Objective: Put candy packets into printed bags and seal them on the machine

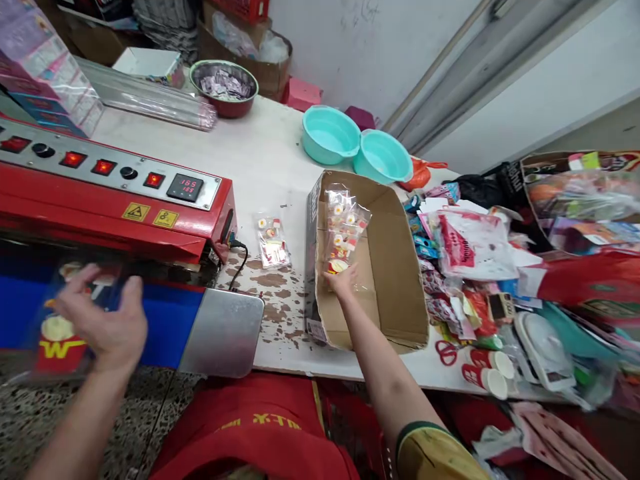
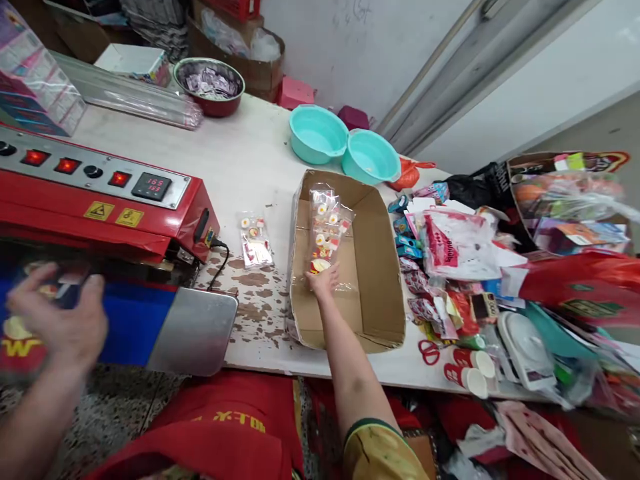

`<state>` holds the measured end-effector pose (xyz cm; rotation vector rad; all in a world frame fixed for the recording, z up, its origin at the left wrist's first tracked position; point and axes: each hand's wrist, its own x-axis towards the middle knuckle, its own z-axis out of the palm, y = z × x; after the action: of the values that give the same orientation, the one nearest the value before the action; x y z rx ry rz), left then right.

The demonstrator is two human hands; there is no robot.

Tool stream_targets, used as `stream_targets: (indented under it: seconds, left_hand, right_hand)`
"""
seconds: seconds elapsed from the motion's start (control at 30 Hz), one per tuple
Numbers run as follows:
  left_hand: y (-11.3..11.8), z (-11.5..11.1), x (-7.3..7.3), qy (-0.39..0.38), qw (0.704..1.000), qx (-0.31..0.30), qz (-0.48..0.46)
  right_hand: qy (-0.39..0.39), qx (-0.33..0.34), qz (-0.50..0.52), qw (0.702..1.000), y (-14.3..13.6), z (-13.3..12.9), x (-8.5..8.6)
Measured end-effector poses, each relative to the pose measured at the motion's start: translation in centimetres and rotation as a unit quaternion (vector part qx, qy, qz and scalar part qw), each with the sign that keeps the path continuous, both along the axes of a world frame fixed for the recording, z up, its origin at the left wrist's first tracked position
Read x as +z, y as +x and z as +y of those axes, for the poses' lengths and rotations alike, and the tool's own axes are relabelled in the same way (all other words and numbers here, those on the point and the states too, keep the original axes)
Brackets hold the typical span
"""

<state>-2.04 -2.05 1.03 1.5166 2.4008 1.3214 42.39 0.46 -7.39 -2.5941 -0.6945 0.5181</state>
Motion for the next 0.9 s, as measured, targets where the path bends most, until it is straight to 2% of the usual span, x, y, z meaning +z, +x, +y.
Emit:
stream_targets:
  seconds: [0.03,0.1,0.17,0.2,0.23,0.3,0.4,0.43,0.47,0.5,0.6,0.77,0.83,0.9]
  left_hand:
    - [1.8,-0.6,0.1,0.025,0.998,-0.052,-0.003]
    - [5.7,-1.6,0.1,0.067,0.986,-0.146,-0.036]
    - [9.5,-2.2,0.4,0.024,0.966,-0.219,-0.134]
    - [11.3,-2.3,0.7,-0.013,0.947,-0.253,-0.197]
    - [13.0,-2.2,1.0,-0.052,0.919,-0.286,-0.265]
    - [16.0,-1.5,1.8,-0.126,0.840,-0.343,-0.401]
    - [18.4,-0.1,2.9,-0.196,0.692,-0.395,-0.572]
    - [18.5,0.3,3.2,-0.208,0.655,-0.400,-0.607]
    - [18.3,0.4,3.3,-0.219,0.631,-0.399,-0.628]
    - [17.7,0.4,3.5,-0.232,0.619,-0.396,-0.637]
    - [15.0,-0.9,3.5,-0.291,0.615,-0.376,-0.629]
    - [10.4,-4.1,2.2,-0.364,0.572,-0.378,-0.631]
    - [9.1,-4.9,1.6,-0.369,0.565,-0.374,-0.636]
    - [8.2,-5.2,1.4,-0.372,0.558,-0.366,-0.645]
  right_hand:
    - [0.003,0.006,-0.002,1.000,0.0,0.0,0.1]
    - [0.025,0.029,-0.022,0.999,-0.4,-0.3,1.8]
    - [0.068,0.076,-0.046,0.994,-1.5,-1.0,4.9]
    - [0.093,0.102,-0.055,0.989,-2.3,-1.6,6.7]
    - [0.115,0.126,-0.057,0.984,-3.4,-2.3,8.4]
    - [0.153,0.183,-0.052,0.970,-6.1,-4.3,11.3]
    - [0.181,0.278,0.003,0.943,-10.2,-7.0,13.2]
    - [0.191,0.299,0.038,0.934,-11.1,-7.5,13.3]
    - [0.207,0.306,0.079,0.926,-11.7,-7.7,13.3]
    - [0.226,0.300,0.124,0.918,-12.0,-7.6,13.3]
    - [0.274,0.266,0.258,0.888,-11.5,-5.7,13.8]
    - [0.179,0.388,0.458,0.780,-11.3,-1.6,14.2]
    - [0.153,0.396,0.492,0.760,-12.3,-0.9,13.9]
    - [0.135,0.394,0.504,0.757,-13.3,-0.6,13.5]
